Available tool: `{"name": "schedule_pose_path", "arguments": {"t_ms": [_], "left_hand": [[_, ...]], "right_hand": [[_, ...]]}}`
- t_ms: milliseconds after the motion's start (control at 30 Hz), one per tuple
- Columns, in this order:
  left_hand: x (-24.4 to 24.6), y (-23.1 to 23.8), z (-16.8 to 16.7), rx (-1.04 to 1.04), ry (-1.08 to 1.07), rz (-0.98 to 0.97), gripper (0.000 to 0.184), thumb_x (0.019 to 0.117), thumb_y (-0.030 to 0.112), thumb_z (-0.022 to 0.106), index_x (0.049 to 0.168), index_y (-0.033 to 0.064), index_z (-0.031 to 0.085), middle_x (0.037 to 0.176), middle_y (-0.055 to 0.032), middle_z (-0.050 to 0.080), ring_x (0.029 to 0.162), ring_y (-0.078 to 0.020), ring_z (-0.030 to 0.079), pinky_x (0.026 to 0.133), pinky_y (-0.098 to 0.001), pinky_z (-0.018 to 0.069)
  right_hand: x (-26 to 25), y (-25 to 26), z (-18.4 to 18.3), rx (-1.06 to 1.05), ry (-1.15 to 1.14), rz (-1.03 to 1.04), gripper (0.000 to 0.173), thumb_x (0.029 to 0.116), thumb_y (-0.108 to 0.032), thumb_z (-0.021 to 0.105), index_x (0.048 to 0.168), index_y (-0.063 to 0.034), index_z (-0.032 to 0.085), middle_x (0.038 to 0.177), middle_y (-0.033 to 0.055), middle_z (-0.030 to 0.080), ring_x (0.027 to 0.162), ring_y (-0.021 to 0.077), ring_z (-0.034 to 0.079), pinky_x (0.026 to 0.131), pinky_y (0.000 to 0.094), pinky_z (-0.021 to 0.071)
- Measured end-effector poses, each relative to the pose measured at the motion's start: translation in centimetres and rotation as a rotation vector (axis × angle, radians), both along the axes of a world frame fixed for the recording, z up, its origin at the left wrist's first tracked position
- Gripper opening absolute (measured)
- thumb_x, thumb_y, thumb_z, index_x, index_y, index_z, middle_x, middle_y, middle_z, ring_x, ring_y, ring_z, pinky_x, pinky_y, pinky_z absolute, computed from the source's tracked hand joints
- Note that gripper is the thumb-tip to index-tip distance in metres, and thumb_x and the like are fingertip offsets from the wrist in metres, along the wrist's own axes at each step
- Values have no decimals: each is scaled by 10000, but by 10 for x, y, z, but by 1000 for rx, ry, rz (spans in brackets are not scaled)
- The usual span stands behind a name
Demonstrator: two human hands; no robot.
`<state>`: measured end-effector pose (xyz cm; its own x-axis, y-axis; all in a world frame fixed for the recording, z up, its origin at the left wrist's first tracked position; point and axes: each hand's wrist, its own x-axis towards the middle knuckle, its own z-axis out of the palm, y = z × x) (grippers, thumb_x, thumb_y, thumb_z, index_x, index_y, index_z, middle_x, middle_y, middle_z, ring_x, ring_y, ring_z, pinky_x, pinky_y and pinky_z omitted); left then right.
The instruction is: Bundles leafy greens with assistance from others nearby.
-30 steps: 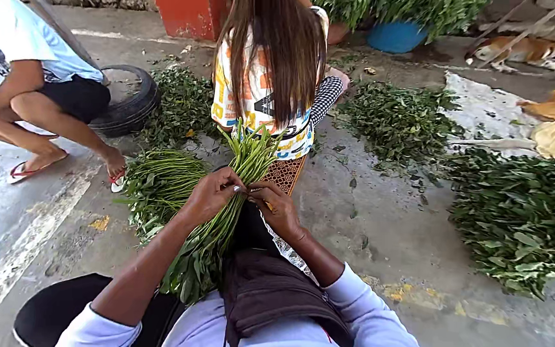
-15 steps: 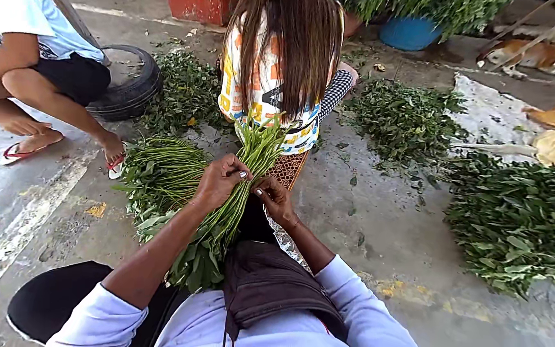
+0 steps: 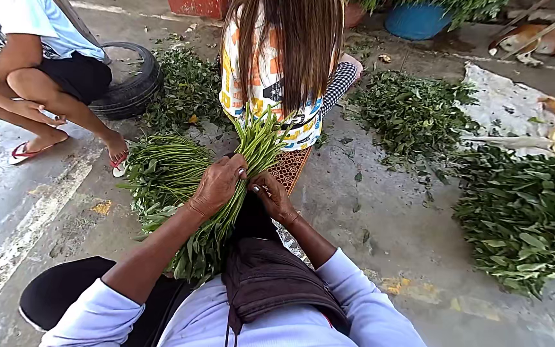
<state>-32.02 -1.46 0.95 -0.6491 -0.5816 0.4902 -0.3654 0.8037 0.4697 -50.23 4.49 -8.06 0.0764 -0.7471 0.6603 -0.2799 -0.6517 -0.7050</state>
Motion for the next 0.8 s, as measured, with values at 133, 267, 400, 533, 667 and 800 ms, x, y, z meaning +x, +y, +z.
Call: {"name": "schedule_pose_path", "arguments": {"t_ms": [133, 267, 400, 533, 667, 800], "left_hand": [[-3, 7, 6, -107, -86, -21, 175, 1027, 39, 506, 997, -1, 674, 905, -147, 687, 877, -312, 676, 828, -454, 561], [1, 17, 14, -185, -230, -124, 218, 985, 6, 539, 988, 44, 753, 968, -118, 728, 969, -307, 678, 864, -425, 561], [-4, 17, 14, -166, -211, -87, 175, 966, 10, 603, 981, 52, 772, 928, -108, 742, 923, -301, 694, 836, -421, 568], [-14, 25, 19, -139, -228, 54, 126, 916, 40, 719, 1041, 38, 705, 831, -130, 707, 803, -343, 694, 701, -473, 569], [-15, 28, 14, -149, -181, 93, 109, 844, -35, 717, 928, 33, 732, 871, -130, 719, 853, -335, 688, 749, -480, 559], [-10, 25, 12, -35, -73, 110, 66, 877, -31, 699, 892, 30, 719, 857, -112, 722, 823, -292, 685, 788, -461, 548]], "right_hand": [[3, 7, 4, 211, -372, 104, 72, 1004, -99, 599, 983, -43, 638, 1029, 58, 686, 825, 93, 662, 735, 259, 581], [-4, 21, 17, 276, -573, 87, 21, 918, -42, 712, 913, -58, 699, 1165, 74, 695, 894, 136, 700, 775, 300, 616], [-4, 24, 34, 237, -276, -168, 46, 920, -30, 718, 950, -6, 692, 1180, 108, 615, 885, 113, 664, 744, 248, 606], [5, 22, 45, 107, -84, -294, 57, 920, -53, 717, 932, 2, 703, 1098, 111, 609, 846, 98, 624, 724, 212, 562], [12, 27, 39, -65, -17, -243, 76, 890, -31, 753, 933, 24, 723, 1070, 132, 638, 969, 147, 653, 845, 256, 585], [11, 32, 22, -84, -2, -157, 167, 957, -160, 687, 970, 5, 709, 1066, 120, 676, 992, 148, 663, 859, 276, 578]]}}
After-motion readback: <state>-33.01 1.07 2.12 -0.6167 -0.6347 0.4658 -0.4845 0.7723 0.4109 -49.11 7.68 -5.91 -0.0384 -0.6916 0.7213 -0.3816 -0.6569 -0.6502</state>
